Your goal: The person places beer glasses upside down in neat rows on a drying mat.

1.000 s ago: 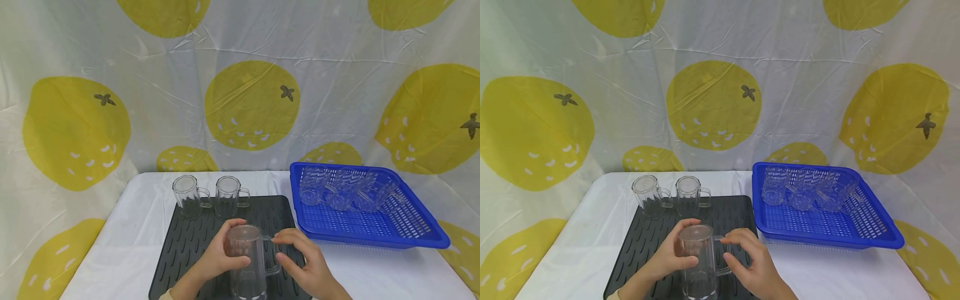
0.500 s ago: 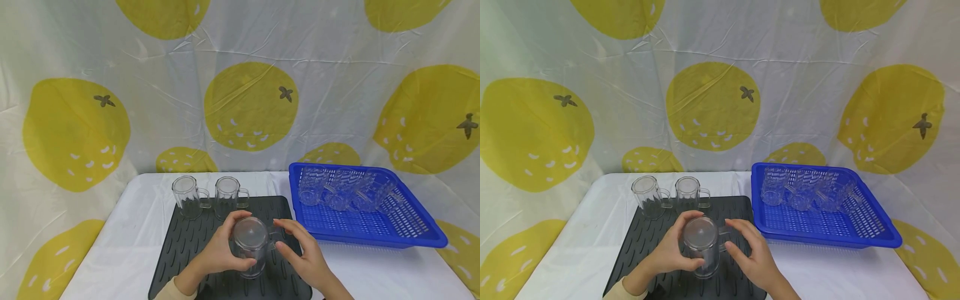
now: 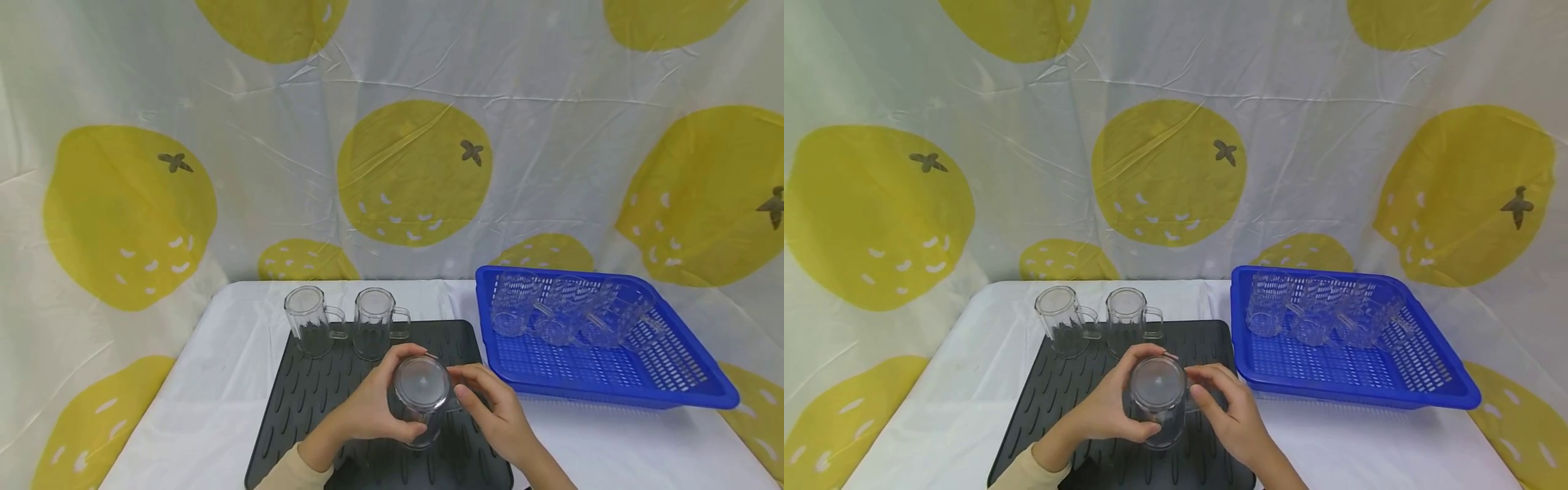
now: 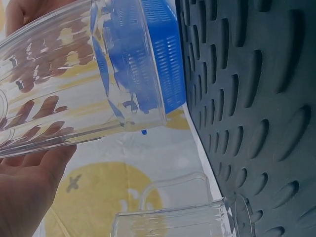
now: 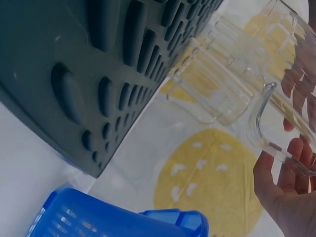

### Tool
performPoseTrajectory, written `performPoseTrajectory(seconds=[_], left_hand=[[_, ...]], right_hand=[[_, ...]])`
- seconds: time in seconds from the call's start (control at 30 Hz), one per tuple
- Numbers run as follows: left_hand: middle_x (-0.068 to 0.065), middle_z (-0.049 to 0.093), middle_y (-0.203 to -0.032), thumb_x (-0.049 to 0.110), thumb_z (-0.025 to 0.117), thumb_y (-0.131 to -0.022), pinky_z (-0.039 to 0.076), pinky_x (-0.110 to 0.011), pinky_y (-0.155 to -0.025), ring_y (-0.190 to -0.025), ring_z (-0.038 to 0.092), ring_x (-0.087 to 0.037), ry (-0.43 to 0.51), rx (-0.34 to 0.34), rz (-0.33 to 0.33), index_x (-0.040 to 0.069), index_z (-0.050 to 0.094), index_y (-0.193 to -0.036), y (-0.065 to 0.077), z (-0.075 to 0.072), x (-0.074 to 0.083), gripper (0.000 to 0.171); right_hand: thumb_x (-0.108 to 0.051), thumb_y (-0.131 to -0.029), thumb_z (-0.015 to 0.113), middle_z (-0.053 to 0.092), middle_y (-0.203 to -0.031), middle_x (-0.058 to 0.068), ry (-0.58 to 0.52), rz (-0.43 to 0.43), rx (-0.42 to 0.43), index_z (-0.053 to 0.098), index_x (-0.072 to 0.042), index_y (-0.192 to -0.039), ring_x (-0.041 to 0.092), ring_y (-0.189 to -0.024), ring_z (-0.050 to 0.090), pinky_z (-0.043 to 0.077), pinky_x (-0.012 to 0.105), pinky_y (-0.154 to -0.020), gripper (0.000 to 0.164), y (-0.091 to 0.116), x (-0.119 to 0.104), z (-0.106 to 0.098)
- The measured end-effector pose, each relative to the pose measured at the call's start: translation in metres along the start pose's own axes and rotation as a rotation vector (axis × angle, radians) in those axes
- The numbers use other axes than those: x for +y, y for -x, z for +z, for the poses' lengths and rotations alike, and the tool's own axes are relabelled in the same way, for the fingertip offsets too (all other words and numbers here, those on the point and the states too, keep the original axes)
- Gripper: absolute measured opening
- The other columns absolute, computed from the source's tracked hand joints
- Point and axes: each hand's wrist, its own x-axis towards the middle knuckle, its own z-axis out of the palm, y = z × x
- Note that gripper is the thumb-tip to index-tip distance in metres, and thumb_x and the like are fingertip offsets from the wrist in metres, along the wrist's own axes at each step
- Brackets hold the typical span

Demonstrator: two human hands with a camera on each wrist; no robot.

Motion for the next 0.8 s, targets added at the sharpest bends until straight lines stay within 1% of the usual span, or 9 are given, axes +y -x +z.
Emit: performPoseTrajectory(seconds=[0.07,0.17,0.33,0.43,0.5,0.6,0.73,0.8], left_hand=[[-0.005,0.045,-0.13,0.003,0.075,-0.069,0.043,-0.037,-0.091,-0.111,0.05,-0.022,0.009,-0.009,-0.018,0.009,0.028,-0.136,0.0,0.0,-0.007,0.083],[-0.004,0.044,-0.131,0.007,0.074,-0.071,0.042,-0.037,-0.091,-0.111,0.049,-0.024,0.028,-0.022,-0.039,0.011,0.027,-0.138,-0.001,0.0,-0.013,0.082],[-0.003,0.043,-0.131,0.008,0.073,-0.071,0.042,-0.037,-0.092,-0.111,0.049,-0.023,0.028,-0.035,-0.053,0.014,0.027,-0.138,-0.003,-0.001,-0.019,0.082],[-0.004,0.042,-0.132,0.007,0.072,-0.071,0.041,-0.036,-0.093,-0.113,0.048,-0.022,0.027,-0.042,-0.066,0.012,0.025,-0.139,-0.004,-0.001,-0.02,0.083],[-0.005,0.041,-0.133,0.006,0.072,-0.071,0.041,-0.035,-0.093,-0.114,0.047,-0.02,0.025,-0.05,-0.077,0.01,0.023,-0.14,-0.005,-0.002,-0.018,0.085],[-0.009,0.039,-0.135,0.002,0.072,-0.071,0.04,-0.035,-0.094,-0.115,0.047,-0.02,0.027,-0.064,-0.104,0.009,0.02,-0.141,-0.008,-0.002,-0.01,0.087],[-0.013,0.038,-0.135,-0.001,0.071,-0.071,0.04,-0.034,-0.094,-0.114,0.047,-0.017,-0.005,-0.085,-0.155,0.008,0.019,-0.14,-0.012,-0.002,0.003,0.086],[-0.013,0.038,-0.135,0.0,0.07,-0.072,0.041,-0.033,-0.093,-0.114,0.046,-0.015,-0.031,-0.088,-0.176,0.007,0.02,-0.139,-0.015,-0.003,0.006,0.085]], right_hand=[[0.016,-0.088,0.046,0.059,-0.106,0.009,0.011,-0.003,0.001,0.057,0.001,-0.118,0.014,-0.099,0.057,0.047,0.025,-0.084,0.034,0.0,0.002,-0.001],[0.016,-0.087,0.048,0.059,-0.105,0.007,0.035,-0.002,0.004,0.057,0.0,-0.117,0.014,-0.098,0.058,0.048,0.026,-0.082,0.035,0.001,0.006,-0.001],[0.016,-0.085,0.051,0.06,-0.103,0.006,0.067,-0.003,0.017,0.059,0.0,-0.115,0.013,-0.095,0.06,0.051,0.027,-0.077,0.035,0.001,0.009,-0.001],[0.015,-0.086,0.052,0.06,-0.101,0.006,0.061,0.009,0.017,0.06,-0.001,-0.113,0.012,-0.094,0.06,0.052,0.025,-0.074,0.032,0.001,0.009,-0.001],[0.013,-0.087,0.053,0.06,-0.101,0.006,0.056,0.021,0.014,0.06,-0.001,-0.112,0.012,-0.093,0.06,0.052,0.025,-0.072,0.029,0.001,0.011,-0.001],[0.008,-0.088,0.054,0.06,-0.1,0.005,0.065,0.064,0.009,0.06,-0.002,-0.11,0.01,-0.092,0.059,0.053,0.026,-0.07,0.025,0.001,0.011,-0.003],[0.003,-0.09,0.055,0.06,-0.1,0.002,0.107,0.134,0.012,0.062,-0.003,-0.107,0.009,-0.092,0.059,0.053,0.026,-0.07,0.02,0.001,0.015,-0.005],[0.001,-0.09,0.056,0.06,-0.1,0.002,0.133,0.154,0.016,0.062,-0.003,-0.106,0.009,-0.091,0.059,0.052,0.026,-0.07,0.018,0.001,0.017,-0.006]])
